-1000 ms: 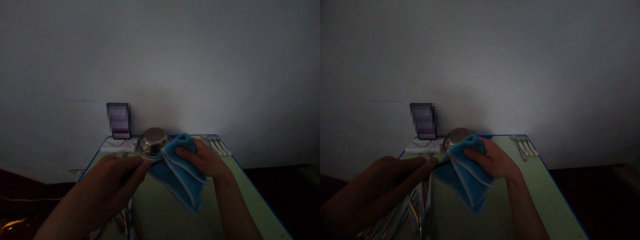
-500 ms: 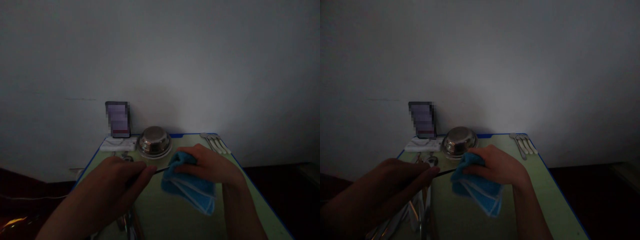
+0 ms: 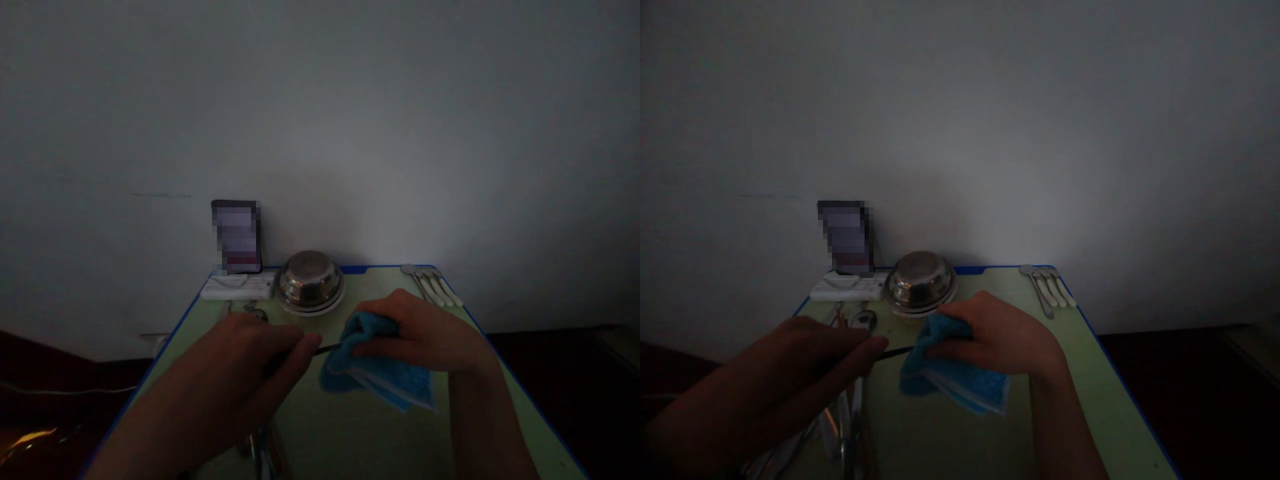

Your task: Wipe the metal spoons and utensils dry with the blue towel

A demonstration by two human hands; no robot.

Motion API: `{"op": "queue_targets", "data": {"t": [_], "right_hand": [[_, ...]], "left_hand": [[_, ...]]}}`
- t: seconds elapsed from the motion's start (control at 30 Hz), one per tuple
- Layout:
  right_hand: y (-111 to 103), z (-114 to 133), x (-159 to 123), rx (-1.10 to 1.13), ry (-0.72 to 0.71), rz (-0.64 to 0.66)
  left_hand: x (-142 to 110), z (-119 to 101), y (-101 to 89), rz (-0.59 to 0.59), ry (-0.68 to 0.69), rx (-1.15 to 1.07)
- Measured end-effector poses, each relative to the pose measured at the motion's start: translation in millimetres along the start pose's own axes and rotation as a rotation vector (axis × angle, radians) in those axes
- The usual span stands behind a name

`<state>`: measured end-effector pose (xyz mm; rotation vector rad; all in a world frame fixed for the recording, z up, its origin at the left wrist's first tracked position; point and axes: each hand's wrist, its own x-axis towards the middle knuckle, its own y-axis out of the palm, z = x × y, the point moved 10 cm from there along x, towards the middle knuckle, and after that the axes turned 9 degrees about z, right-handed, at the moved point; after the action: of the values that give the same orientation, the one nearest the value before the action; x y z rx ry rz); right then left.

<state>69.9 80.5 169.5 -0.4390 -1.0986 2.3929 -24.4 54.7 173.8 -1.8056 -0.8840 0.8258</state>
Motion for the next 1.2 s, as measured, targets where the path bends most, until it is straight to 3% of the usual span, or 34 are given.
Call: {"op": "queue_targets", "data": {"t": [0.3,0.53,0.73,0.9,1.2], "right_hand": [[10.9,18.2,8.0,-0.007,-0.094,0.073],[6.8,8.4,2.2,-0.008,-0.055,0.075],[-6.9,-5.1,-9.3,0.025,-0.030,-0.028],[-18.7,-19.7,-17.6,-0.052,0.096,-0.143],[-30.1,-19.8,-23.1,-0.075,0.107,-0.264]], "left_hand": [[11.3,-18.3,9.7,0.013,0.102,0.099],[10.0,-14.7,12.9,0.053,0.144,0.001],[5.8,-1.0,3.7,-0.007,0.112,-0.056],[5.8,8.5,-6.3,-0.060,0.118,-0.131],[-0.5,9.0,-17.8,-0.128,0.178,-0.237]]}}
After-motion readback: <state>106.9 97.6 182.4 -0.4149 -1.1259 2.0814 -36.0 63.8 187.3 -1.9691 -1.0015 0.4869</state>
